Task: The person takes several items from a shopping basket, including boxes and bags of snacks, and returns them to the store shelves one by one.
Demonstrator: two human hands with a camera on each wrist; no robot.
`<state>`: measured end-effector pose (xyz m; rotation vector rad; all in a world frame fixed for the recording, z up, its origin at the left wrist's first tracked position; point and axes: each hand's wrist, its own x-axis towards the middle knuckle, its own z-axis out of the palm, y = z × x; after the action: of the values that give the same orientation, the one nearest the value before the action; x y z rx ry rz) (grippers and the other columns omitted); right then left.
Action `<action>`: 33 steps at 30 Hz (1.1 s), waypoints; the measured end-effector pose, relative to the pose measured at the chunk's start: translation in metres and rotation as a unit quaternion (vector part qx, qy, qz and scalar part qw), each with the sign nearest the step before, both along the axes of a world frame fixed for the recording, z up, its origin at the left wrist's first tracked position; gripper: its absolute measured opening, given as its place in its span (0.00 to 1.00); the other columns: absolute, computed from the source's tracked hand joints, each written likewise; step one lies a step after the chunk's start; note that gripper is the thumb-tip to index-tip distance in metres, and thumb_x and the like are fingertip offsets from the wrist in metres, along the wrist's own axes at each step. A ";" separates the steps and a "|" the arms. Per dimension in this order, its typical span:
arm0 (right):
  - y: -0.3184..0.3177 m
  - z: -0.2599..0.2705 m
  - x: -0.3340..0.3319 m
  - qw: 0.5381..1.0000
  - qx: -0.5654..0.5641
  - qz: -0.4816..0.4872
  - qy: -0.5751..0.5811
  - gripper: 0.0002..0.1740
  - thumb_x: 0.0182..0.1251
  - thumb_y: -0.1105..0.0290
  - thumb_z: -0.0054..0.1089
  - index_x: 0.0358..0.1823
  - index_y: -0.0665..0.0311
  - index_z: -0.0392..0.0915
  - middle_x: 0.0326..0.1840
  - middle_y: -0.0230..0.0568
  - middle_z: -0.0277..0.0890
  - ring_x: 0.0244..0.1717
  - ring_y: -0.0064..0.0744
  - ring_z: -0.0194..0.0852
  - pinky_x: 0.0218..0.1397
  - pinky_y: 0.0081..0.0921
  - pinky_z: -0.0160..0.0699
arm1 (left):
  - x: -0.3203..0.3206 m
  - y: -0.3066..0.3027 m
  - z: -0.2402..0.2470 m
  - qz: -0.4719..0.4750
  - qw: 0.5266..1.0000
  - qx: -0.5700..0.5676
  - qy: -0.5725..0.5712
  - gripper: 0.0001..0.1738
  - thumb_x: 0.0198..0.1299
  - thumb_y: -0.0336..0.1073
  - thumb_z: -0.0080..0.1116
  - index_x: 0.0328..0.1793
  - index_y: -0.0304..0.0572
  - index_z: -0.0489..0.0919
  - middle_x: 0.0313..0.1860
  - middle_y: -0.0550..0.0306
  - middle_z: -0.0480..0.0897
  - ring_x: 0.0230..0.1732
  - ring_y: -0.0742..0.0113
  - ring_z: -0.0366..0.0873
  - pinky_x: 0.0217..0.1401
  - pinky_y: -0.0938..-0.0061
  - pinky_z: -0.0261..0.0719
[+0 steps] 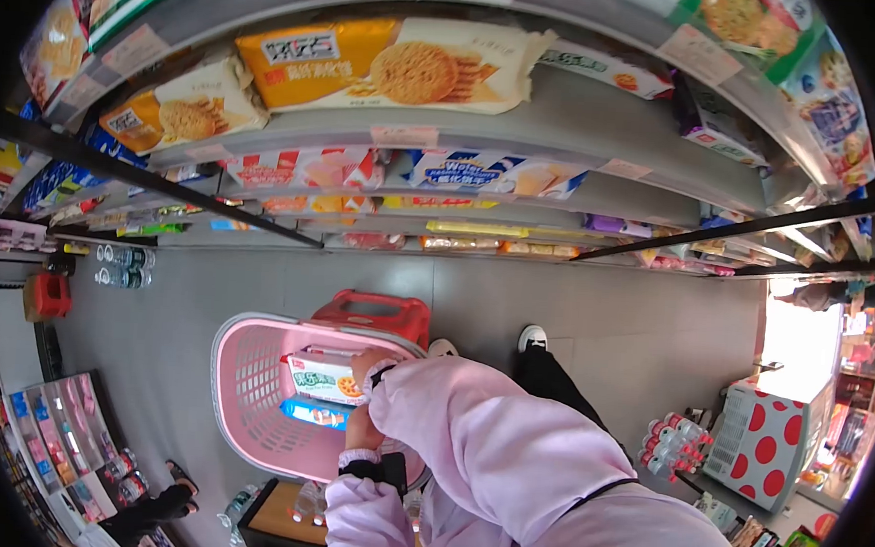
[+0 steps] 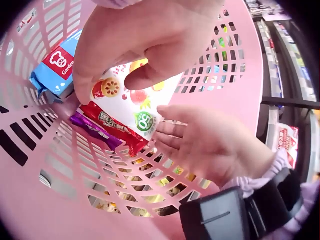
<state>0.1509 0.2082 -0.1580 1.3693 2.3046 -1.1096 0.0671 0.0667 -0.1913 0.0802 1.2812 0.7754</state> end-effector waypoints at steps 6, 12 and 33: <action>0.021 0.032 0.003 0.991 -0.122 -0.005 0.050 0.21 0.45 0.73 0.57 0.45 0.67 0.71 0.38 0.55 0.76 0.43 0.51 0.75 0.45 0.41 0.72 | 0.002 0.015 0.063 0.205 0.968 -0.137 -0.040 0.08 0.56 0.34 0.48 0.36 0.36 0.69 0.31 0.51 0.73 0.37 0.56 0.74 0.46 0.64 0.74; 0.036 0.084 0.033 0.978 -0.157 0.043 0.133 0.20 0.40 0.70 0.59 0.39 0.65 0.74 0.37 0.51 0.76 0.39 0.48 0.76 0.39 0.39 0.71 | -0.002 -0.006 0.113 0.180 0.982 -0.060 0.006 0.07 0.58 0.32 0.51 0.38 0.35 0.71 0.32 0.53 0.76 0.33 0.59 0.75 0.42 0.64 0.77; 0.011 0.229 0.286 0.851 -0.198 -0.148 0.463 0.20 0.54 0.72 0.61 0.46 0.64 0.65 0.40 0.37 0.68 0.38 0.24 0.70 0.38 0.20 0.74 | 0.150 0.045 0.244 0.036 0.953 0.277 -0.119 0.30 0.57 0.29 0.54 0.63 0.32 0.56 0.59 0.47 0.67 0.60 0.55 0.66 0.64 0.57 0.64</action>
<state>0.4369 0.2190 0.0713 1.1675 2.1493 -2.6400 0.2175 0.1113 0.0530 0.3823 0.8130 1.1557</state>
